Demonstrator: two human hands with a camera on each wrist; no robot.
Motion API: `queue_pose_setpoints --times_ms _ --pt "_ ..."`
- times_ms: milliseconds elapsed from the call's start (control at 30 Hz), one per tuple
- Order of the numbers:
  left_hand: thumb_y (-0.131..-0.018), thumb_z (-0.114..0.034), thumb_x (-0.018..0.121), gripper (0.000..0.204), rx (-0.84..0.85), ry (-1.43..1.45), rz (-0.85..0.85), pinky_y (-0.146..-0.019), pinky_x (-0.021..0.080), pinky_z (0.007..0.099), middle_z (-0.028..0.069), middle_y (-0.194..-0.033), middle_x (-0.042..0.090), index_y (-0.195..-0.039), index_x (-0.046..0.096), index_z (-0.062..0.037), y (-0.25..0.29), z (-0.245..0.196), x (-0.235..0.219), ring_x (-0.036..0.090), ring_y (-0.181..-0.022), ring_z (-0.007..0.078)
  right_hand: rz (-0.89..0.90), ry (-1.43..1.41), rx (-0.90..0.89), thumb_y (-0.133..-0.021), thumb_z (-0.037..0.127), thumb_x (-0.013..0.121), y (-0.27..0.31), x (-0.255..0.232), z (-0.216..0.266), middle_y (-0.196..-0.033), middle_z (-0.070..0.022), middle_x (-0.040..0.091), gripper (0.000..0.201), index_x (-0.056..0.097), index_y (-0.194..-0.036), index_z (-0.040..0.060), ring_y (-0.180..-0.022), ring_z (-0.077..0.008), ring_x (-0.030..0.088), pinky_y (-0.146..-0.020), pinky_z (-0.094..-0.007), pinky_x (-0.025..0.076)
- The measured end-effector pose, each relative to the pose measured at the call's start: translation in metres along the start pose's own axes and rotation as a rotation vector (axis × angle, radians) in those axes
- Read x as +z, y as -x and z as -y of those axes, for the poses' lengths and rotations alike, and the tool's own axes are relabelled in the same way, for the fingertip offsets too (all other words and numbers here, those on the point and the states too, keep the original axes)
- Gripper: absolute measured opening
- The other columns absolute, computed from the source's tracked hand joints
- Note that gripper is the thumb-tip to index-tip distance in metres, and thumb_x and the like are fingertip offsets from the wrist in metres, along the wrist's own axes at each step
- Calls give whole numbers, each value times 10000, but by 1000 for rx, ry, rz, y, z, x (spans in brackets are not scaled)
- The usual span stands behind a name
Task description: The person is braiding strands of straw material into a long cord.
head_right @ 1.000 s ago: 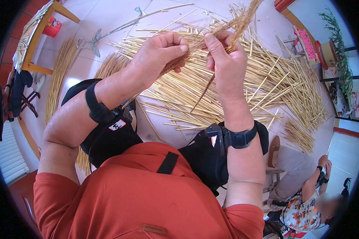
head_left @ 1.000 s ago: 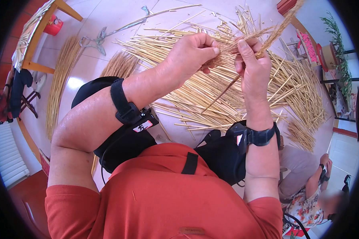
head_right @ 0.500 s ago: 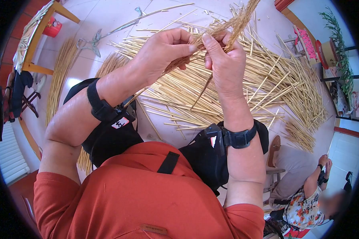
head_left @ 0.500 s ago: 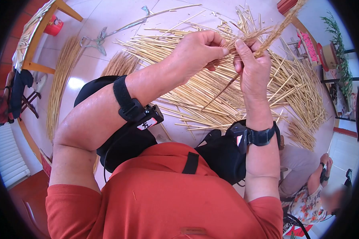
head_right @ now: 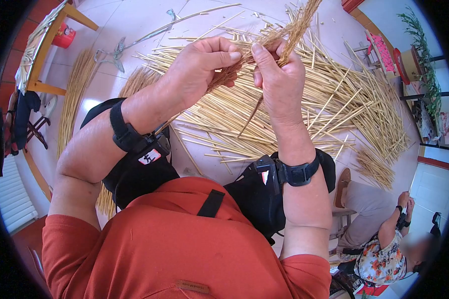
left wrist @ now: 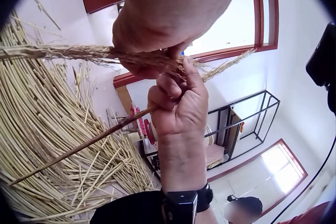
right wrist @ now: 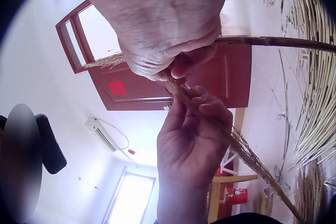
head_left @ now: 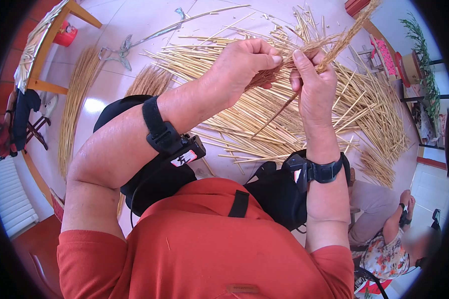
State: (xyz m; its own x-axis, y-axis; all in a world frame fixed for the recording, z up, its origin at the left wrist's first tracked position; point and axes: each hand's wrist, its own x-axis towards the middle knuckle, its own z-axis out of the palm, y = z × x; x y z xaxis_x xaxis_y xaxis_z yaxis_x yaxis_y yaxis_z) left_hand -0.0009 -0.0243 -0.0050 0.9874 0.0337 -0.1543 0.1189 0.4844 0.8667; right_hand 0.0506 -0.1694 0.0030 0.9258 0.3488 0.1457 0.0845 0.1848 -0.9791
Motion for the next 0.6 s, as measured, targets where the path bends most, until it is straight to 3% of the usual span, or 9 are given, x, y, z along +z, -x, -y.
queue_pose_setpoints --times_ms 100,167,367,600 --pt "-852 -87 609 93 -8 5 -6 -551 495 248 37 -684 577 -814 550 -26 1 -1 2 564 -581 110 -6 -25 0 -861 163 613 1 0 1 -598 12 504 151 589 -828 18 -472 -57 443 -425 -188 333" --pt "-854 -90 608 96 -8 -18 -8 -544 493 248 39 -682 578 -815 548 -25 1 -1 2 562 -576 111 -18 -83 105 -857 221 611 3 -2 4 -601 14 502 197 594 -857 25 -483 -57 442 -433 -190 329" --pt "-859 -93 600 105 7 -39 -2 -526 479 248 41 -663 568 -815 540 -19 3 -2 2 553 -569 109 87 -79 79 -853 259 617 5 -8 11 -617 18 503 218 595 -881 44 -486 -52 434 -431 -184 307" --pt "-860 -89 599 108 29 -53 -11 -519 460 244 41 -657 560 -808 547 -10 4 -2 4 526 -551 104 46 68 -4 -863 257 619 2 -9 3 -626 25 499 230 603 -903 32 -477 -41 421 -426 -178 294"
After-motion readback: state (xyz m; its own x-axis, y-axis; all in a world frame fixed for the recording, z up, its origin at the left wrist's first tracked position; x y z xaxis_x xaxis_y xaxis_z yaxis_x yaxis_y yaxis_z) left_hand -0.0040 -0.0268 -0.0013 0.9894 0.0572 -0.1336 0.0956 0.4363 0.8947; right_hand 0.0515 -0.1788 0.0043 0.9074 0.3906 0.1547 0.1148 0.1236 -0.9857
